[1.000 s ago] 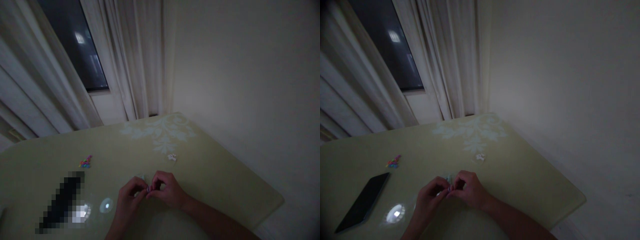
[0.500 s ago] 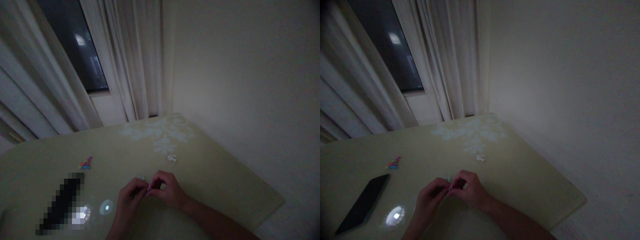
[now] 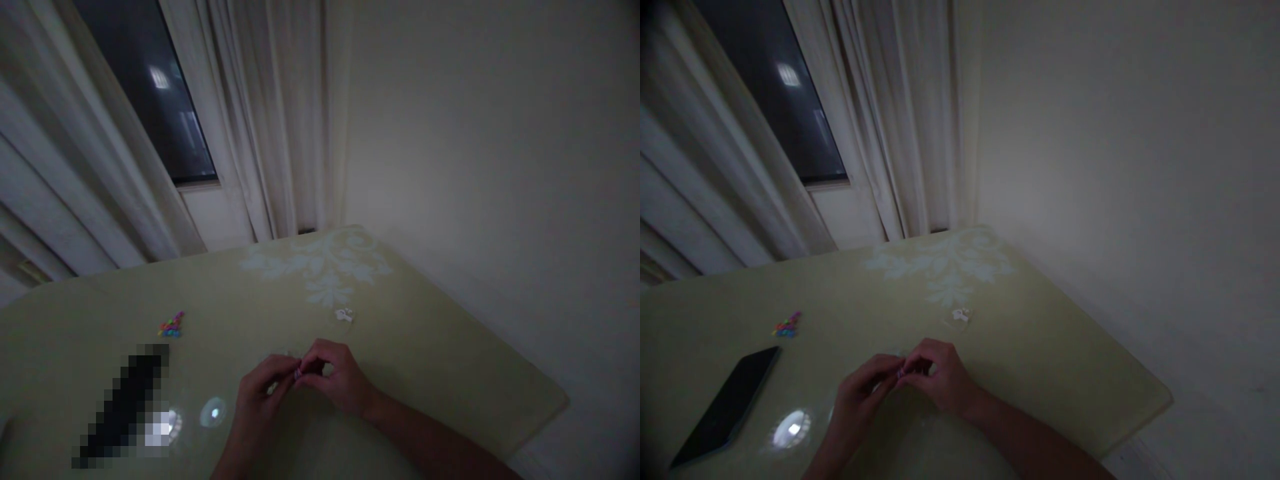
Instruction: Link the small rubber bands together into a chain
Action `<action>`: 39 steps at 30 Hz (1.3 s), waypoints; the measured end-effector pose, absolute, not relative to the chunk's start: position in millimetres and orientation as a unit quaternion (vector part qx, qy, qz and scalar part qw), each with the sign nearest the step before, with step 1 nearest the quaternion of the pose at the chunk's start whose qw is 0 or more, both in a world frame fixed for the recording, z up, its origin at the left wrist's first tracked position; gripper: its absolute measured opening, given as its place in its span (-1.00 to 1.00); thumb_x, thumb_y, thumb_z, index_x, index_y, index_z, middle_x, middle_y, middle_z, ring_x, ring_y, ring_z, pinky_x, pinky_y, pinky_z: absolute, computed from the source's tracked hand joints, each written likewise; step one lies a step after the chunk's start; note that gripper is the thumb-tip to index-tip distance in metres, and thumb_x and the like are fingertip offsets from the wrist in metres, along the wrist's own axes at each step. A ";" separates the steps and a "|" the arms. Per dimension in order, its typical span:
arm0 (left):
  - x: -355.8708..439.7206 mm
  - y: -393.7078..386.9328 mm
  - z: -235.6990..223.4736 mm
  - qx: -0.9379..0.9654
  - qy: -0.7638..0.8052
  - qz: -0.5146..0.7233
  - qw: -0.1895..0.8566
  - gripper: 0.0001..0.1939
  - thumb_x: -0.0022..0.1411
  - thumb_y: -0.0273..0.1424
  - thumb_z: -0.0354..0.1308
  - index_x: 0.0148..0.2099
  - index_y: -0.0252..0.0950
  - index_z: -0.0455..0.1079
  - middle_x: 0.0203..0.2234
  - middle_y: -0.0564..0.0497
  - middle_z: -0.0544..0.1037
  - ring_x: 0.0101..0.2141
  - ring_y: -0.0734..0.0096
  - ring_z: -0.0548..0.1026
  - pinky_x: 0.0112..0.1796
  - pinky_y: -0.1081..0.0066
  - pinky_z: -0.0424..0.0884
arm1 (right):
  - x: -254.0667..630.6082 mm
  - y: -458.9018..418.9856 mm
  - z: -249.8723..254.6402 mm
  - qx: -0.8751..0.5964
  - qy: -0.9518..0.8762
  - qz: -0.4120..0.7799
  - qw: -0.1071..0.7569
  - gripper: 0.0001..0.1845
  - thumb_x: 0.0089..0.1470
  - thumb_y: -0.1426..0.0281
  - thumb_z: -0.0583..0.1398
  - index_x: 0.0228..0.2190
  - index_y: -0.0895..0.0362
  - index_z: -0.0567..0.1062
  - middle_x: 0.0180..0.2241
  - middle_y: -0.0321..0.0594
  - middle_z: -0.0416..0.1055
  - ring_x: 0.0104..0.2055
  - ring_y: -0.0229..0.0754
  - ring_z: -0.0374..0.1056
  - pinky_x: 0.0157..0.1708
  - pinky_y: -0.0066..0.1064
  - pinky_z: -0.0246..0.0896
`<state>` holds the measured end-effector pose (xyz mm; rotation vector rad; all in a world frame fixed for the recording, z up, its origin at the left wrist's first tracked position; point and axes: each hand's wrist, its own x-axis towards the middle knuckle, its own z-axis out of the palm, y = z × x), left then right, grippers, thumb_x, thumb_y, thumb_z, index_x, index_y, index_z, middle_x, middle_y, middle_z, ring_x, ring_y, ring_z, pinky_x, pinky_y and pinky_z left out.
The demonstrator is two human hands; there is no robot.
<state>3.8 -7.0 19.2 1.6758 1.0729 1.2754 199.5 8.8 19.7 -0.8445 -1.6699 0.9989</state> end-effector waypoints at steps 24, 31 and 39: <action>-40.2 10.0 14.6 0.660 0.608 0.411 0.160 -0.74 0.23 -0.17 0.17 -0.32 -0.12 0.65 -0.35 0.02 0.71 -0.42 0.27 0.66 -0.34 0.37 0.57 | 200.1 8.8 19.9 -0.371 -0.703 0.370 0.482 -0.76 0.20 0.20 0.36 -0.38 0.12 0.63 -0.46 -0.28 0.44 -0.45 -0.29 0.32 -0.43 -0.47 0.21; -35.1 5.7 8.4 0.714 0.599 0.336 0.139 -0.67 0.34 -0.22 0.05 -0.23 -0.14 0.66 -0.23 -0.06 0.70 -0.25 0.14 0.67 -0.24 0.28 0.56 | 210.4 23.3 21.3 -0.408 -0.712 0.315 0.477 -0.81 0.24 0.29 0.30 -0.38 0.12 0.59 -0.44 -0.27 0.45 -0.40 -0.25 0.36 -0.36 -0.43 0.25; -47.0 12.6 -5.0 0.733 0.573 0.338 0.142 -0.68 0.32 -0.30 0.05 -0.16 -0.13 0.67 -0.19 -0.10 0.70 -0.19 0.10 0.68 -0.18 0.25 0.60 | 287.1 82.7 11.6 -0.606 -0.683 0.090 0.398 -0.62 0.10 0.35 0.35 -0.03 0.12 0.53 -0.02 -0.01 0.47 0.06 0.06 0.37 0.12 -0.09 0.26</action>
